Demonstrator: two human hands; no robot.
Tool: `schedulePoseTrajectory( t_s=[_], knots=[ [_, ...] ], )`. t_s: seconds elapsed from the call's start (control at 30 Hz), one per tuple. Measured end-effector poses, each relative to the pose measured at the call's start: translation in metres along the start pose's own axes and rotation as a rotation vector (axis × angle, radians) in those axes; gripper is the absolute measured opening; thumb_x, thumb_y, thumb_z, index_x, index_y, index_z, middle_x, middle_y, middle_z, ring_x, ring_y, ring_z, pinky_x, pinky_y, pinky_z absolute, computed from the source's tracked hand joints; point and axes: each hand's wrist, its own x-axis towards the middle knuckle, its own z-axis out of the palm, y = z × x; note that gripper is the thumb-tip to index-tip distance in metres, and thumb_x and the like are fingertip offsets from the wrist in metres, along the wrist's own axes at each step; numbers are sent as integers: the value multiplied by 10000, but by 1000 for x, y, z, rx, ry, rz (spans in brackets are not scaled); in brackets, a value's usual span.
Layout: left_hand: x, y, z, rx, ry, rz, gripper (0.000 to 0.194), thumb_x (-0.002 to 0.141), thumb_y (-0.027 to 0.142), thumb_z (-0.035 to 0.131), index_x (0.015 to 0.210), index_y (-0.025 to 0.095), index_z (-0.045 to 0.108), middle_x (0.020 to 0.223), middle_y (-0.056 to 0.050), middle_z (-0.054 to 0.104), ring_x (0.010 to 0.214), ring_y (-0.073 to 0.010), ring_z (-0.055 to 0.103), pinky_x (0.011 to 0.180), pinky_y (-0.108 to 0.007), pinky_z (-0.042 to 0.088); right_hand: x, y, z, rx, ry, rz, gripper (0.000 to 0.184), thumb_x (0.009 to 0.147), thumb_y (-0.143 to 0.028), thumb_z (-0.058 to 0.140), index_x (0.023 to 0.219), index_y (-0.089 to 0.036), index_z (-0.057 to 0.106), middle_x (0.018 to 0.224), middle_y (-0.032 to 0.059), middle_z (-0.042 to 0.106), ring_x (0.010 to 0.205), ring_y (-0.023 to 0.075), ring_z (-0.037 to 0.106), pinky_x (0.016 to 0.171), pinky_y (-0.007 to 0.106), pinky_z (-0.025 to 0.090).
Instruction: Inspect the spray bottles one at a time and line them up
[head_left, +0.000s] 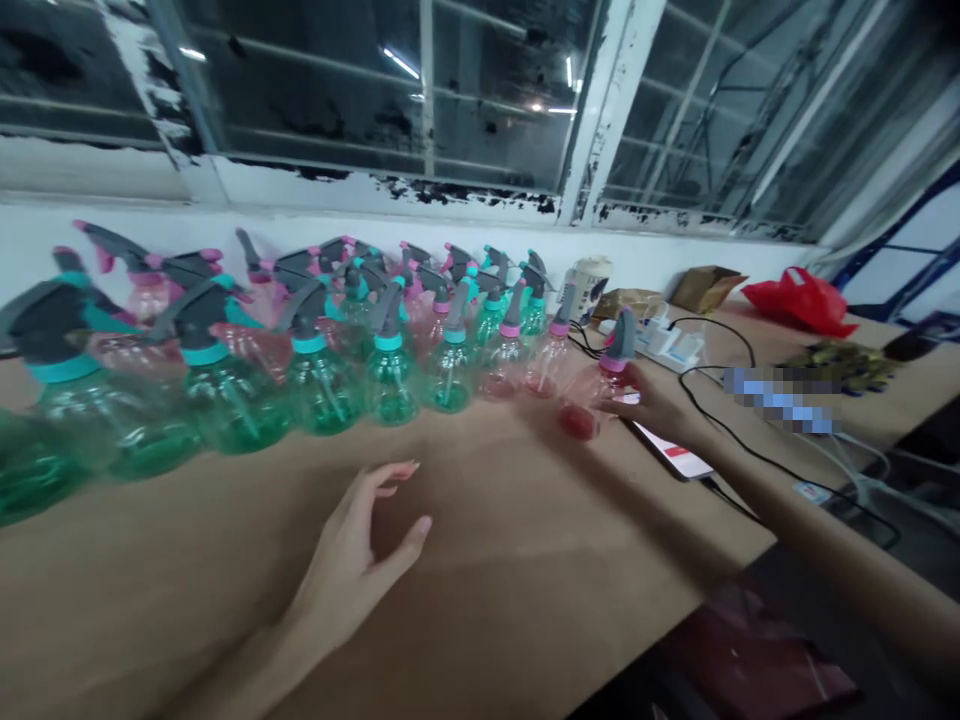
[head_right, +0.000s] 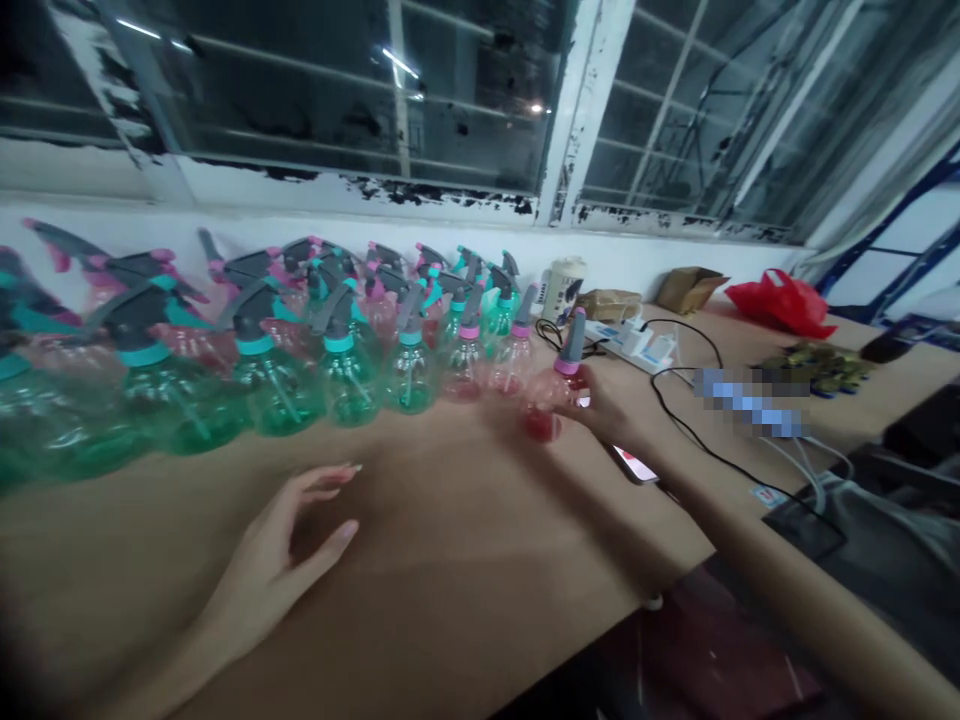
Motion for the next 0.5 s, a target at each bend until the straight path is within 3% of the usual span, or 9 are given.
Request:
schedulePoseTrajectory(
  t_s=[0.2, 0.5],
  knots=[
    [3, -5, 0, 70, 10, -7, 347, 839, 439, 512, 1154, 316, 430, 1170, -34, 576, 1000, -234, 602, 809, -422, 521, 21, 22, -15, -218, 50, 105, 573, 658, -497, 696, 1122, -203, 535, 1032, 115, 646, 923, 296, 622, 780, 457, 500],
    [3, -7, -1, 76, -5, -79, 354, 824, 495, 496, 1119, 306, 448, 1139, -45, 609, 930, -224, 645, 746, -393, 560, 56, 46, -16, -180, 26, 157, 601, 648, -465, 705, 1155, -202, 519, 1074, 123, 638, 968, 316, 609, 823, 486, 485]
  ],
)
